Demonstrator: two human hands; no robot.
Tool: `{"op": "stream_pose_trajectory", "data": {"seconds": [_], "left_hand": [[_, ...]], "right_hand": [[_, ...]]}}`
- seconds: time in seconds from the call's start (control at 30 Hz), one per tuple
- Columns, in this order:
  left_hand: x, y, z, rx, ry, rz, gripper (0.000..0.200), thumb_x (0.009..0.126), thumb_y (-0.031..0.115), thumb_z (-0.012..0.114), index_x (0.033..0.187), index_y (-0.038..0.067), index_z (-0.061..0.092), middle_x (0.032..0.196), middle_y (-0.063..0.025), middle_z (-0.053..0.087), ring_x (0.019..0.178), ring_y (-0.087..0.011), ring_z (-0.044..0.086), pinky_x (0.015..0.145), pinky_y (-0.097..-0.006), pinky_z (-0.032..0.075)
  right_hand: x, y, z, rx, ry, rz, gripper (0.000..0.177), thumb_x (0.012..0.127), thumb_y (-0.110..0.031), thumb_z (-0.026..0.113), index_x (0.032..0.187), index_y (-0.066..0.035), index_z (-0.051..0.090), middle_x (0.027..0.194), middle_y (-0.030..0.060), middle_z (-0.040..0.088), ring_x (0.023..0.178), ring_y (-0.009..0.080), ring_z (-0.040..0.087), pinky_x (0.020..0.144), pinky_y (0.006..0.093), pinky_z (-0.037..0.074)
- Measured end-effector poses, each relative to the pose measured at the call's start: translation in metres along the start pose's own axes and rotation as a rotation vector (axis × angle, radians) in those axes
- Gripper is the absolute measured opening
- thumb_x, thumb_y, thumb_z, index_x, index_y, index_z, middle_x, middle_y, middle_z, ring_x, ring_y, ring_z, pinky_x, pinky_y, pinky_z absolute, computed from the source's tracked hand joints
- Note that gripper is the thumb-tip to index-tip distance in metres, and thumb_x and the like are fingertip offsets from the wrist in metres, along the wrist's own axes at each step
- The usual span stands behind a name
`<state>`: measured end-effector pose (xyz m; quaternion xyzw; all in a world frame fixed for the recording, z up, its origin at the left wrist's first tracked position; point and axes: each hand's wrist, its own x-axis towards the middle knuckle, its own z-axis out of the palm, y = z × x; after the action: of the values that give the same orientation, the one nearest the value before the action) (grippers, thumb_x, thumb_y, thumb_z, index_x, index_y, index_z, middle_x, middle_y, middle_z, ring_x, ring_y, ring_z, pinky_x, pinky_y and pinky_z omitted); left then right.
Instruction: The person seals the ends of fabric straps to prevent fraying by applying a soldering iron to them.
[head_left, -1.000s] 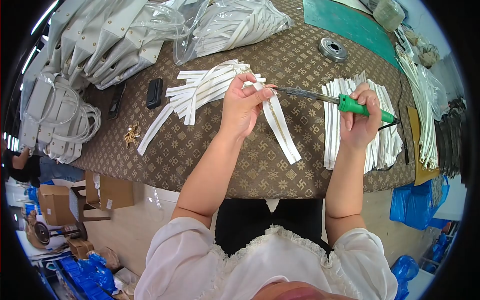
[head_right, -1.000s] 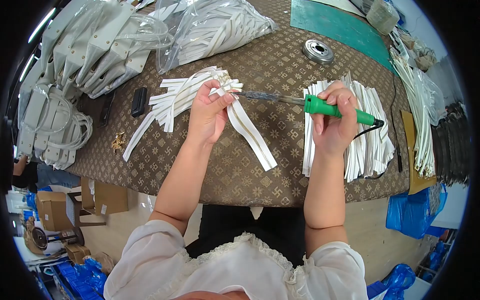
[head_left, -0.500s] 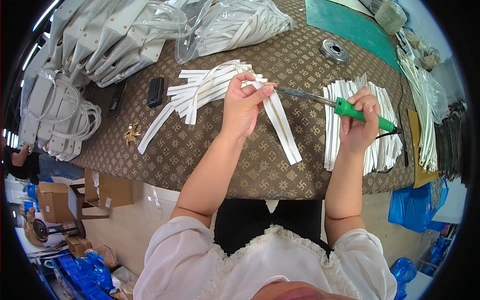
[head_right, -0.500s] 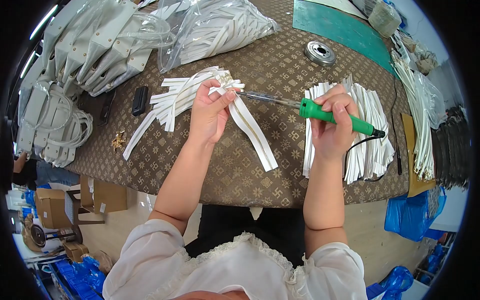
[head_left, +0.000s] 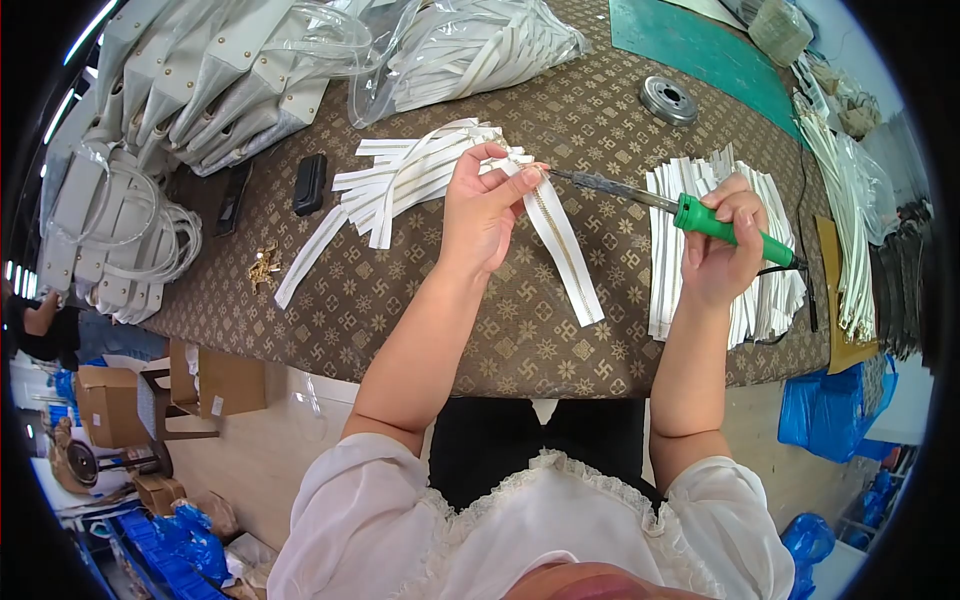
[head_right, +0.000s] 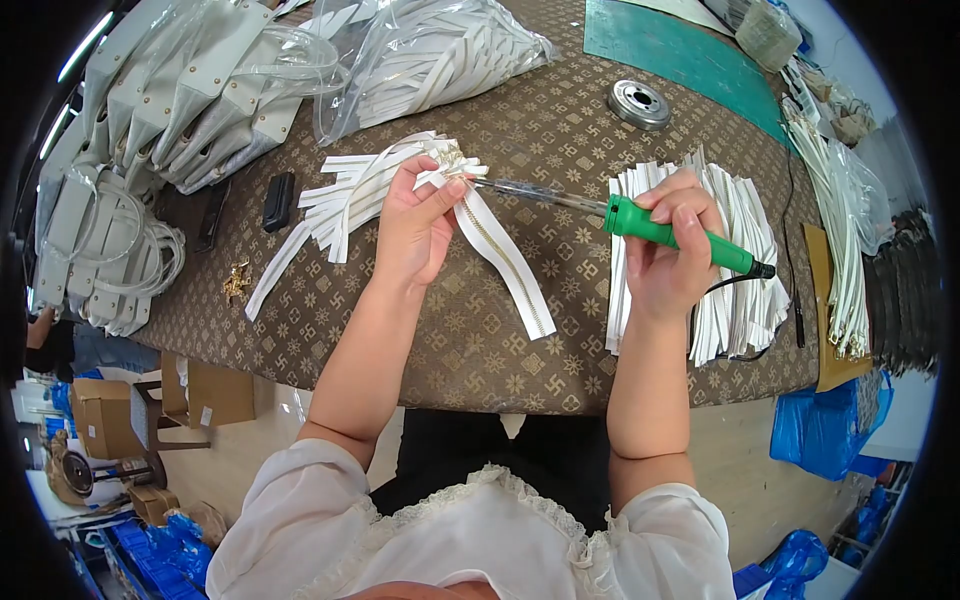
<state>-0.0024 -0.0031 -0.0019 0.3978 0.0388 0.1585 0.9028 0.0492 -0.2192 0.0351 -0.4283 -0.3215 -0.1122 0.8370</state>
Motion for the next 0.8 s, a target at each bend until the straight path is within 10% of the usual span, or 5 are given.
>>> {"op": "stream_pose_trajectory", "data": {"seconds": [0.8], "left_hand": [[0.0028, 0.0032, -0.0009, 0.066, 0.076, 0.094, 0.035, 0.077, -0.004, 0.065, 0.099, 0.008, 0.042, 0.089, -0.0157, 0.065, 0.081, -0.0169, 0.063, 0.069, -0.0261, 0.048]], "right_hand": [[0.0004, 0.0010, -0.0011, -0.045, -0.005, 0.027, 0.025, 0.085, -0.020, 0.048, 0.070, 0.000, 0.047, 0.077, 0.0119, 0.050, 0.036, 0.0071, 0.031, 0.030, 0.0179, 0.026]]}}
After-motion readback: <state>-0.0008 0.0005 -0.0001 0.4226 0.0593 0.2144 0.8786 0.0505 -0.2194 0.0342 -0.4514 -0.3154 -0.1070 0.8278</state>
